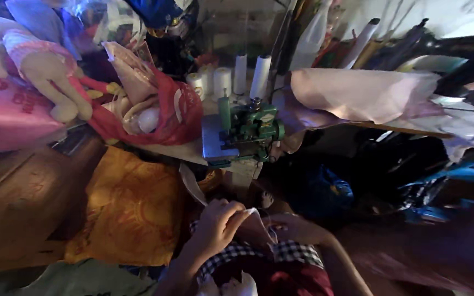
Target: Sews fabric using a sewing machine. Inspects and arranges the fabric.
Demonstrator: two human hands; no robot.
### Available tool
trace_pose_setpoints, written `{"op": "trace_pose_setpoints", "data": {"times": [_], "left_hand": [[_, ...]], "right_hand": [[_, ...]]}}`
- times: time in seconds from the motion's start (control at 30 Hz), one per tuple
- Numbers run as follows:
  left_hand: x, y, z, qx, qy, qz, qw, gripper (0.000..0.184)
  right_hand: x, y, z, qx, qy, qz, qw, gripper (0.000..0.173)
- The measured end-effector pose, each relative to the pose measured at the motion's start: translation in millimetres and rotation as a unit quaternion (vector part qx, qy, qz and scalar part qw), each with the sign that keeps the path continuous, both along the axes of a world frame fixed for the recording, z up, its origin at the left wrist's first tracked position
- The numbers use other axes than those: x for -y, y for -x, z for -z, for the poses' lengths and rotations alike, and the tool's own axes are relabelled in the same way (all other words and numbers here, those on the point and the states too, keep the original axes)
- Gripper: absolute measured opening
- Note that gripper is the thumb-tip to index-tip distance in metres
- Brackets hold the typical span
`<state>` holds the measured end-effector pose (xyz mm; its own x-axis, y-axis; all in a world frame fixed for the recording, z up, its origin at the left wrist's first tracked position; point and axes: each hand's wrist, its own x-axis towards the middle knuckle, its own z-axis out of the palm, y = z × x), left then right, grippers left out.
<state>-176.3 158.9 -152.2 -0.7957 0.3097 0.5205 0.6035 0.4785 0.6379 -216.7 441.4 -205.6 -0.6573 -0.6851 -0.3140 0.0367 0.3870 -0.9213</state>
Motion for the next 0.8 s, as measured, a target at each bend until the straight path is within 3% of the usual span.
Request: {"op": "trace_pose_setpoints", "data": {"times": [0.13,0.23,0.33,0.43,0.57,0.7,0.8], "left_hand": [[17,-55,14,0.079,-0.009,0.073,0.994,0.021],[27,-84,13,0.206,-0.005,0.029,0.978,0.018],[32,-98,11,0.294,0.002,-0.04,0.955,0.018],[36,-109,6,0.322,0.02,-0.075,0.944,0.017],[41,-116,5,0.312,0.008,-0.088,0.946,0.015],[46,-115,13,0.309,-0.017,-0.063,0.949,0.014],[51,-115,14,0.33,-0.016,-0.051,0.943,0.014]], "right_hand": [[5,36,-10,-0.065,0.006,0.133,0.989,0.035],[46,63,-19,-0.116,-0.03,0.252,0.96,0.031],[87,90,-18,-0.161,0.005,0.336,0.928,0.029],[123,103,-11,-0.233,0.034,0.386,0.892,0.029],[153,110,-15,-0.257,-0.024,0.438,0.861,0.031],[162,115,-22,-0.27,-0.062,0.453,0.847,0.024],[152,113,-16,-0.294,-0.038,0.457,0.838,0.021]]}}
